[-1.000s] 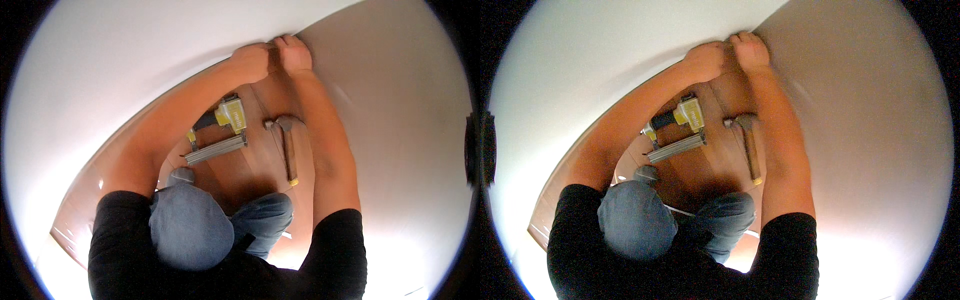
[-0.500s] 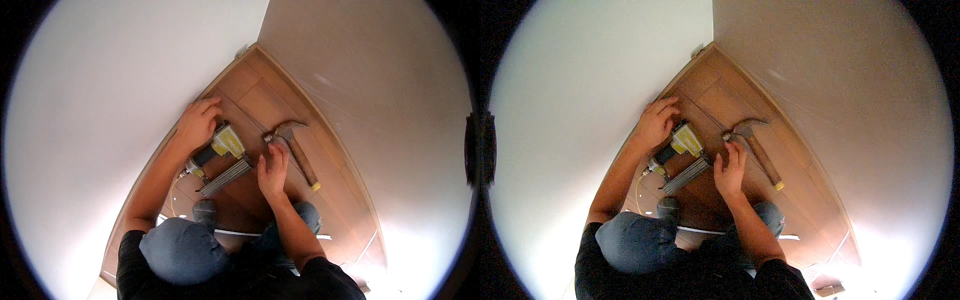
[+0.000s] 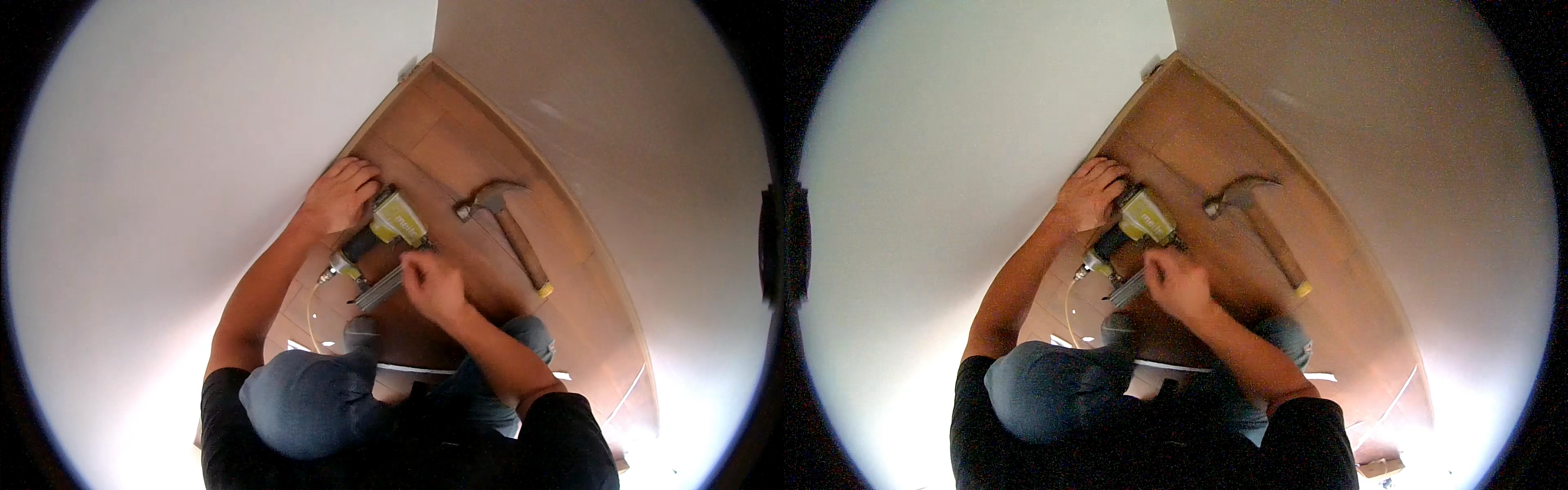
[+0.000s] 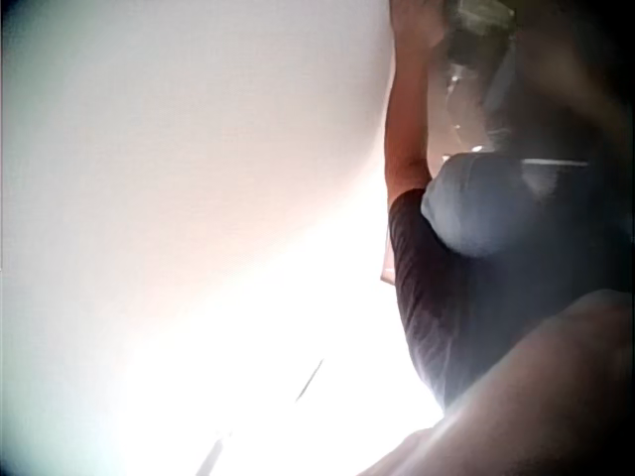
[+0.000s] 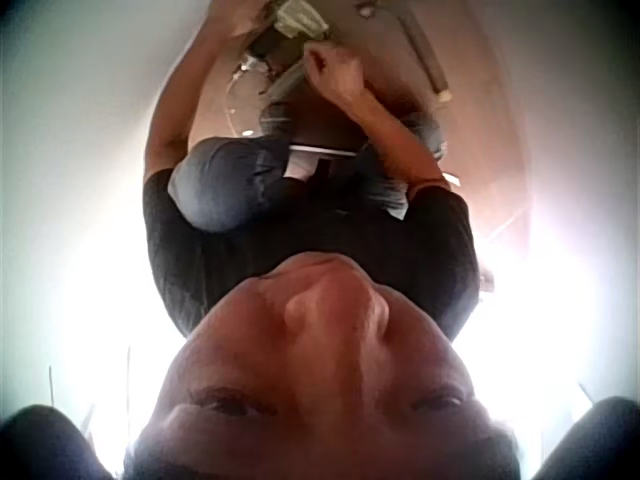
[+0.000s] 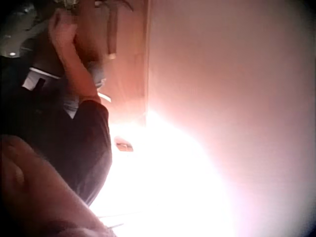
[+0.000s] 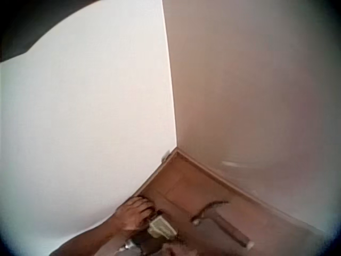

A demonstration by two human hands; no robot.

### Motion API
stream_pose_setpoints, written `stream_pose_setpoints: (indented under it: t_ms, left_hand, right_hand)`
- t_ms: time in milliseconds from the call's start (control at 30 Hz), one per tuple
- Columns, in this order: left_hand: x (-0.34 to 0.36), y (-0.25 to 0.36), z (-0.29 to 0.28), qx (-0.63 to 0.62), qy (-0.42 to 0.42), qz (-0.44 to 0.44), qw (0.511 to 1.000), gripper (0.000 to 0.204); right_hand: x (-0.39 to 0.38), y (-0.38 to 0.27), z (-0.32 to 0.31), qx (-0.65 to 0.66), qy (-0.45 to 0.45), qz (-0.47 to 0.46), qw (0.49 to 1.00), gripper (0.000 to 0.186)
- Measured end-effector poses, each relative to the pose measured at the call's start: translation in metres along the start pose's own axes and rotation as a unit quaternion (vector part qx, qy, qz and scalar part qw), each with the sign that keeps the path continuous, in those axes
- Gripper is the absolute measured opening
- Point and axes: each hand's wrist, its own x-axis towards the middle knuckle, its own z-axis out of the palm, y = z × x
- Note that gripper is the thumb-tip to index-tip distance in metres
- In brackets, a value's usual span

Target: The person installs wooden baseboards along the wall of a room. They use a hammer to tap the trim into position and a pneumatic nail gun to fasten the boards to the wall, handling small wooden blocks and thin strips of wood.

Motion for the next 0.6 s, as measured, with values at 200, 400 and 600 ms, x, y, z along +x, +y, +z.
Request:
stream_pose_setpoints:
  t_ms: [200,400,600]
  left_hand:
    - [-0.011,-0.002,0.002,0.023,-0.023,-0.01,0.999,0.041]
    - [0.0,-0.001,0.004,0.028,-0.04,0.016,0.999,0.042]
    - [-0.006,-0.005,0.003,0.047,-0.08,0.01,0.996,0.041]
  right_hand:
    - [0.015,0.003,-0.037,-0.19,-0.031,-0.004,0.981,0.025]
    - [0.032,0.071,-0.092,-0.408,-0.029,0.195,0.892,0.061]
    - [0.061,0.071,-0.094,-0.29,0.007,0.223,0.931,0.051]
